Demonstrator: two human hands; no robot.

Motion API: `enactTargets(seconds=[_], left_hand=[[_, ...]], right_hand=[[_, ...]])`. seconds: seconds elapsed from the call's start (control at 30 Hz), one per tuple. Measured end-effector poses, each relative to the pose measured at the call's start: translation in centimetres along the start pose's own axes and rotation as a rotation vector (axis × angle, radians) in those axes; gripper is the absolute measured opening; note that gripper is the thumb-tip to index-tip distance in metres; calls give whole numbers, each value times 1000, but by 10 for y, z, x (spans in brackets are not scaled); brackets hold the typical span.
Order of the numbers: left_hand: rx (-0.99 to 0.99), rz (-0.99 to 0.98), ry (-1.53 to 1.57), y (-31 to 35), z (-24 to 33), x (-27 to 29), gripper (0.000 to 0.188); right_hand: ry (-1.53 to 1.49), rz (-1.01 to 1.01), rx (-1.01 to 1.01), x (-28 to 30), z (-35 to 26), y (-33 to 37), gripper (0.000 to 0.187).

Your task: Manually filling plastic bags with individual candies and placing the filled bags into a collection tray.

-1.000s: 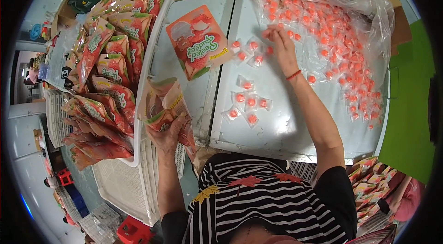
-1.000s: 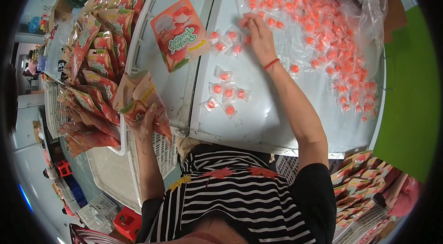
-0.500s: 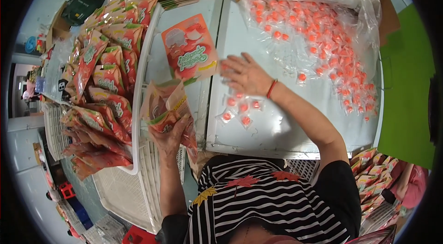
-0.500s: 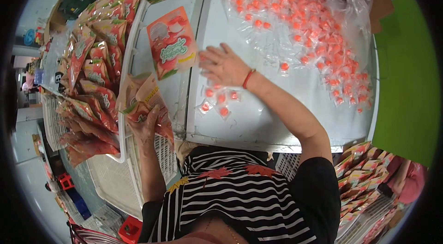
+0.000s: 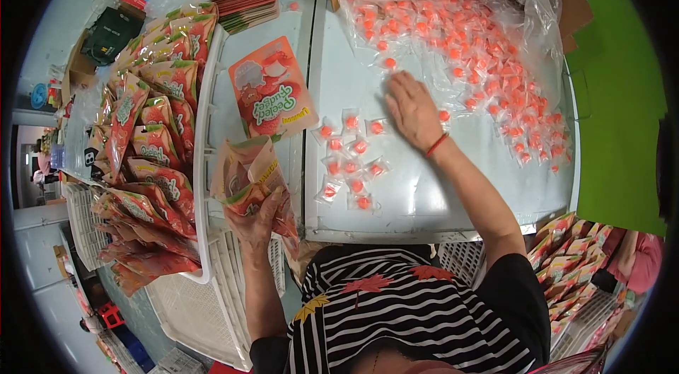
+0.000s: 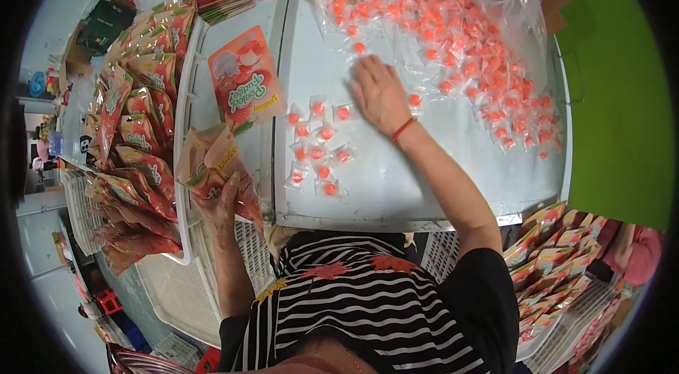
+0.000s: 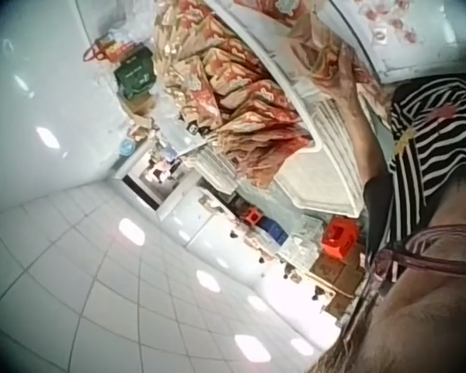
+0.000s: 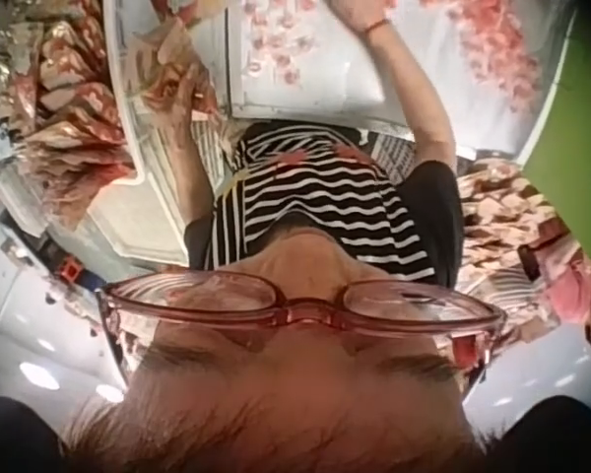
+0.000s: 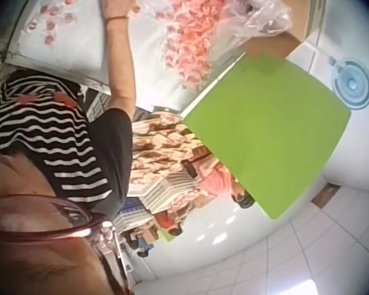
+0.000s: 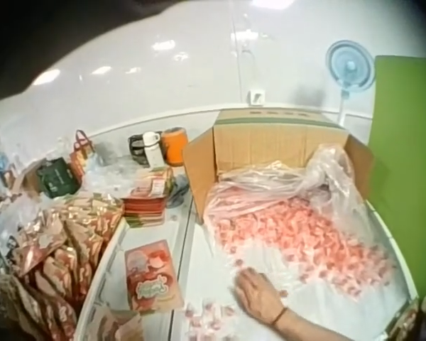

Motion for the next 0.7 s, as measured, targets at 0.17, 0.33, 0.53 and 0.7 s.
enactTargets(seconds=[0.17,0.33,0.53,0.7], left_hand=[[-22,-22,-26,1,3,-7,44],[-37,-30,-9,0,0,-8,33],[-79,133,-2,5,4,8,36],[-17,105,24,5,-7,1,39]], right_hand=[[-201,-49,-146,5,-71,14,46],[-185,-140,-101,-20,-97,20,56],[152,156,-65,27,-7,-5,46],[445,135,-337,72,104,8,44]])
Point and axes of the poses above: each hand's wrist, its own y-axis away from the middle knuckle, its own x-axis out of the back of the hand, z = x × y, the point moved 7 cm from there along -y, towards the middle knuckle, and after that the axes turned 15 degrees about z, right-handed, at the moved point
